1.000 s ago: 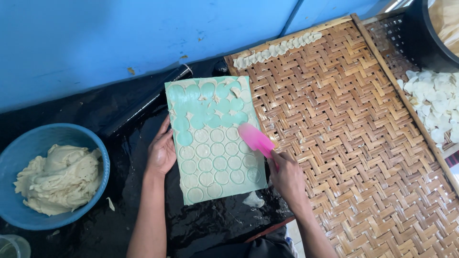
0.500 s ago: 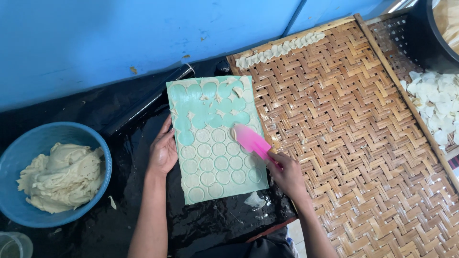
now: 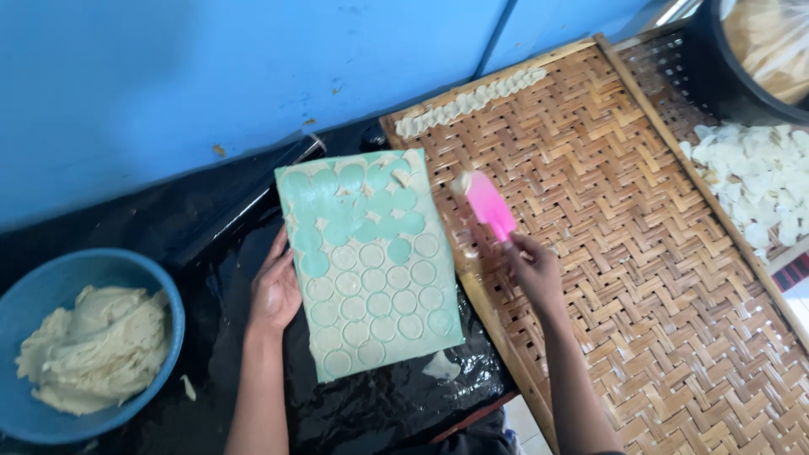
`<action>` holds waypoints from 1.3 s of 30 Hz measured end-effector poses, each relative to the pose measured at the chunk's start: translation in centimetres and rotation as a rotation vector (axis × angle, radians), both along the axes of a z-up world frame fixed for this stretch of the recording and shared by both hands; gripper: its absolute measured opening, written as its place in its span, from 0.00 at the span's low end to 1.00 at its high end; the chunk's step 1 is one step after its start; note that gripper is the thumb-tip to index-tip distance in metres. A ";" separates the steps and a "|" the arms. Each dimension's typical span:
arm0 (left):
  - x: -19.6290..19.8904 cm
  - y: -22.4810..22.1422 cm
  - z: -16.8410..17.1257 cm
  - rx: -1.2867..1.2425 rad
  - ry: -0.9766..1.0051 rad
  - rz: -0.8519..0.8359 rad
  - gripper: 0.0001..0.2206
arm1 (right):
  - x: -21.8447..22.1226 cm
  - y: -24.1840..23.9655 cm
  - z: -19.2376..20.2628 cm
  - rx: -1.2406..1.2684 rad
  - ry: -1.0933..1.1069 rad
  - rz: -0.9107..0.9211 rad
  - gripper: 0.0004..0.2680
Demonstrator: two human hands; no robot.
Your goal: Stamping circular pieces from a flat sheet of dough and arranging them on a woven drying tray.
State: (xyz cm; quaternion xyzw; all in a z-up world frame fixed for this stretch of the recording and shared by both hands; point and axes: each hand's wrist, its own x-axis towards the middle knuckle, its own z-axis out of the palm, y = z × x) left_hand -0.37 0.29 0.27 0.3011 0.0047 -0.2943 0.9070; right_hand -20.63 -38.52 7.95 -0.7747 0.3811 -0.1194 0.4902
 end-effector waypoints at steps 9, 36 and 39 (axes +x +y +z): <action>-0.3 -0.4 1.7 0.151 -0.003 0.012 0.28 | 10.2 -19.0 -4.9 -0.510 -0.084 -0.210 0.15; 0.9 -0.6 0.3 0.224 0.056 0.066 0.28 | 19.8 -22.9 2.1 -0.764 0.317 -0.184 0.10; 0.8 -0.3 -0.3 0.174 0.046 0.060 0.28 | 19.9 -22.3 2.4 -0.904 0.352 -0.163 0.13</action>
